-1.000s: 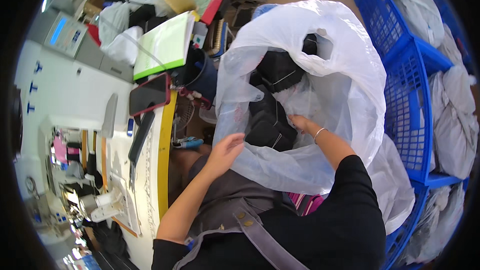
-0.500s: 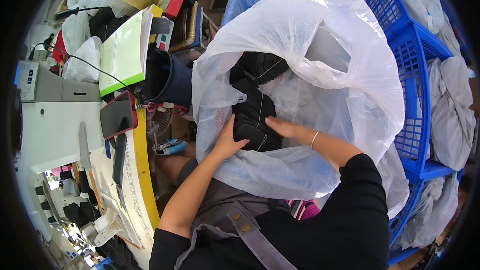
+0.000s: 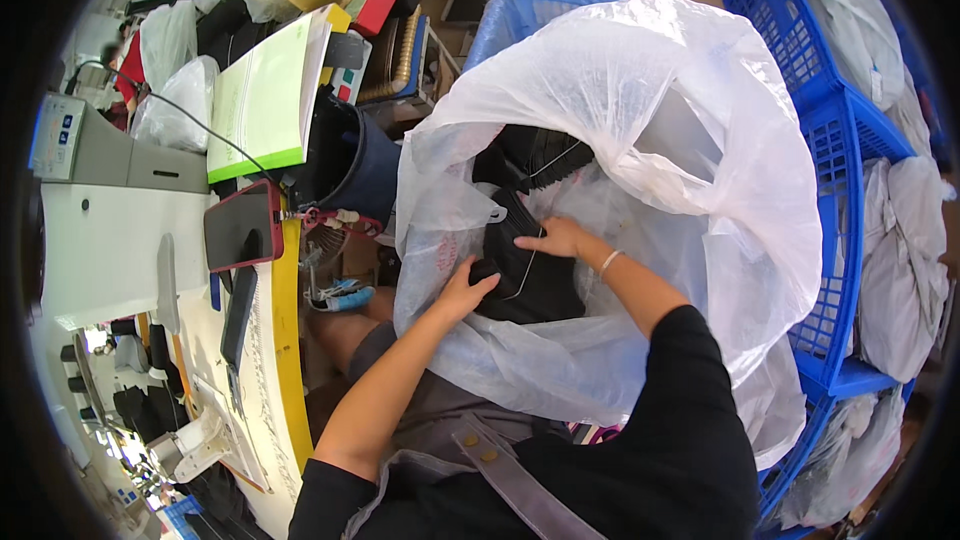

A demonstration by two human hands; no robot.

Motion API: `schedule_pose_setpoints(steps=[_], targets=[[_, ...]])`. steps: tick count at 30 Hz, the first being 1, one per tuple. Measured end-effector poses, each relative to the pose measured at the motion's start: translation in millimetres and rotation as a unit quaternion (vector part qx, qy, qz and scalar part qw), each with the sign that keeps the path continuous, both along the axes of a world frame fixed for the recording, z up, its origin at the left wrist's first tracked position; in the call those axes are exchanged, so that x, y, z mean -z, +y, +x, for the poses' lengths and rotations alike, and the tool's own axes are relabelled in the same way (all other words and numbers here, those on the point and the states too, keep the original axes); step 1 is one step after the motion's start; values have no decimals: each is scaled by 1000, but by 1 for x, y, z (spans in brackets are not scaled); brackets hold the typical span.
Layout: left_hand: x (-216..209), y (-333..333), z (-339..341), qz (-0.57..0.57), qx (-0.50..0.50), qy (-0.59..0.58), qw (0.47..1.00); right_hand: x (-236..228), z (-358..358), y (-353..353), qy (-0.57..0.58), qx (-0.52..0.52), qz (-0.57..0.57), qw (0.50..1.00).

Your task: Organizing stacks of shoe upper components and stitching them using a sewing machine.

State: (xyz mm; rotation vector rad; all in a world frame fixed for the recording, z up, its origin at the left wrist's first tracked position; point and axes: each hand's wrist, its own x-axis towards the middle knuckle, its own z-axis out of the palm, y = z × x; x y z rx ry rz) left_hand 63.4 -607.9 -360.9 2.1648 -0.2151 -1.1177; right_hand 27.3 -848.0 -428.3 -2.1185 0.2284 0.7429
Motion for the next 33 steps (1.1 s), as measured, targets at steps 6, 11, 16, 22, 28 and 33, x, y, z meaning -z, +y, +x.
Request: schedule_pose_setpoints(steps=[6, 11, 16, 22, 28, 33], targets=[[6, -9, -1, 19, -11, 25, 999, -36, -10, -2, 107, -4, -113, 988], [-9, -32, -16, 92, -16, -23, 995, 24, -36, -13, 77, 63, 102, 990], [0, -23, 2, 162, 78, 118, 977, 25, -25, -17, 134, 43, 317, 938], [3, -26, -6, 157, 151, 110, 970, 27, -40, -11, 146, 120, 305, 933], [-4, -30, -28, 129, 129, -33, 983, 20, -59, -22, 132, 209, 380, 892], [-20, -37, -43, 78, 124, -108, 983, 6, -66, -34, 194, 225, 387, 873]])
